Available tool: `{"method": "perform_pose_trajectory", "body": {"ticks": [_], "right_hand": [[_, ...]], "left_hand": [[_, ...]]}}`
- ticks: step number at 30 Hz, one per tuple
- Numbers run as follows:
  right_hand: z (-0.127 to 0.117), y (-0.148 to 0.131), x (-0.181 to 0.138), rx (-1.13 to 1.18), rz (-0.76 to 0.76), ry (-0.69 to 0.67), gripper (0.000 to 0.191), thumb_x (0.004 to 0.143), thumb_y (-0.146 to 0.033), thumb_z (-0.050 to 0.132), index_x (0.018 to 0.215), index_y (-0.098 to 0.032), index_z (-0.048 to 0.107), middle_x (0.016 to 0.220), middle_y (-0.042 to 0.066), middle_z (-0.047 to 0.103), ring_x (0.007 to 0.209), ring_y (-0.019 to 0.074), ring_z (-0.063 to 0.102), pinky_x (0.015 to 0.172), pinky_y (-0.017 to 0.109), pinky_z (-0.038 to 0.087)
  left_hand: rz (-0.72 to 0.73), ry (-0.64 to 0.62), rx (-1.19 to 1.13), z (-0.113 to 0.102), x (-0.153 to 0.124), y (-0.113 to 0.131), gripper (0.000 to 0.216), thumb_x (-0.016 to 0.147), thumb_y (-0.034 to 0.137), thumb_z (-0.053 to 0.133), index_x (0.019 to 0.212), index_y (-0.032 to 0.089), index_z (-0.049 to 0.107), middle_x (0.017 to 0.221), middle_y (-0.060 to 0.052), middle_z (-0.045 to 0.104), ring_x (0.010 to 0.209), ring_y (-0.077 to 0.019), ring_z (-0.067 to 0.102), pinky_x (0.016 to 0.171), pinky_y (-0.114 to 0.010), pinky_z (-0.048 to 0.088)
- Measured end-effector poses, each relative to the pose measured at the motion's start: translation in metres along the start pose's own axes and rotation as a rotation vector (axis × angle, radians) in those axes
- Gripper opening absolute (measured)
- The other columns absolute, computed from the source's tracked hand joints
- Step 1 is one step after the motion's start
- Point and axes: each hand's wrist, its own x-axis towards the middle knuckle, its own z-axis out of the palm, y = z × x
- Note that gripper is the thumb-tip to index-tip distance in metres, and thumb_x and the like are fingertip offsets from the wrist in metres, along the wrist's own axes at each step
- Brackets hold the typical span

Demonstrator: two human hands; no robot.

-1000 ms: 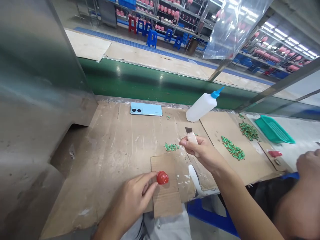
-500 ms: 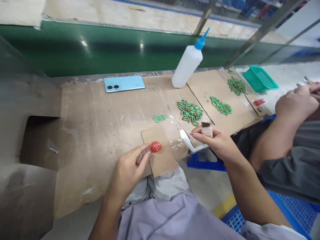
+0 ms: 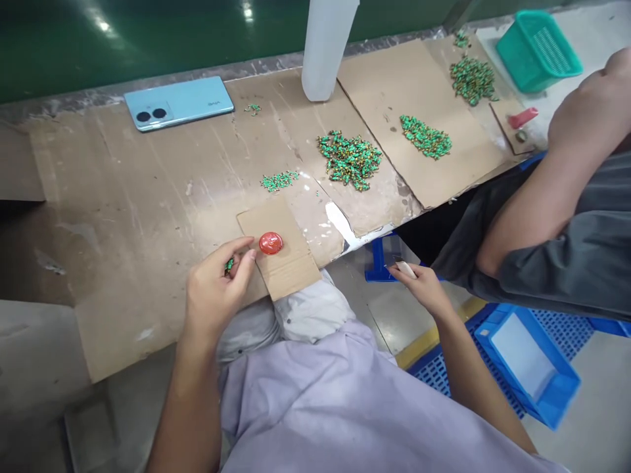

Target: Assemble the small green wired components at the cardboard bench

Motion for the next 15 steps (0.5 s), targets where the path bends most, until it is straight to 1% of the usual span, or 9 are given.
{"method": "perform_pose_trajectory", "body": {"ticks": [2,5,9,15], "right_hand": [[0.008,0.013,0.006,0.003,0.020,0.015,0.032,0.106,-0.046,0.075,0.110,-0.014,0.075,0.106,0.003,0.076,0.093,0.0216,0.075,0.084,0.038,0.066],[0.017,0.023,0.014,0.020,0.018,0.039,0.030,0.106,-0.043,0.076,0.114,-0.014,0.074,0.109,0.004,0.076,0.094,0.0208,0.075,0.084,0.038,0.066],[0.024,0.025,0.021,0.044,-0.001,0.050,0.029,0.106,-0.043,0.076,0.115,-0.015,0.073,0.108,0.004,0.075,0.090,0.0188,0.074,0.080,0.036,0.065],[0.031,0.026,0.027,0.054,0.016,0.000,0.029,0.106,-0.042,0.076,0.115,-0.015,0.073,0.108,0.004,0.075,0.090,0.0191,0.074,0.080,0.035,0.066]], "left_hand": [[0.001,-0.001,0.012,0.000,0.000,0.002,0.035,0.098,0.039,0.067,0.117,0.016,0.086,0.067,0.004,0.058,0.059,-0.0135,0.050,0.065,-0.025,0.046],[-0.009,0.001,0.021,0.000,0.001,0.006,0.034,0.098,0.040,0.067,0.114,0.017,0.086,0.069,0.003,0.060,0.060,-0.0139,0.051,0.065,-0.025,0.046],[-0.024,0.000,0.024,0.000,0.001,0.008,0.034,0.097,0.040,0.066,0.113,0.017,0.085,0.068,0.003,0.060,0.059,-0.0137,0.050,0.065,-0.025,0.046],[-0.003,-0.007,0.008,0.001,-0.001,0.003,0.031,0.100,0.035,0.066,0.115,0.016,0.086,0.067,0.004,0.059,0.059,-0.0132,0.052,0.066,-0.024,0.047]]}}
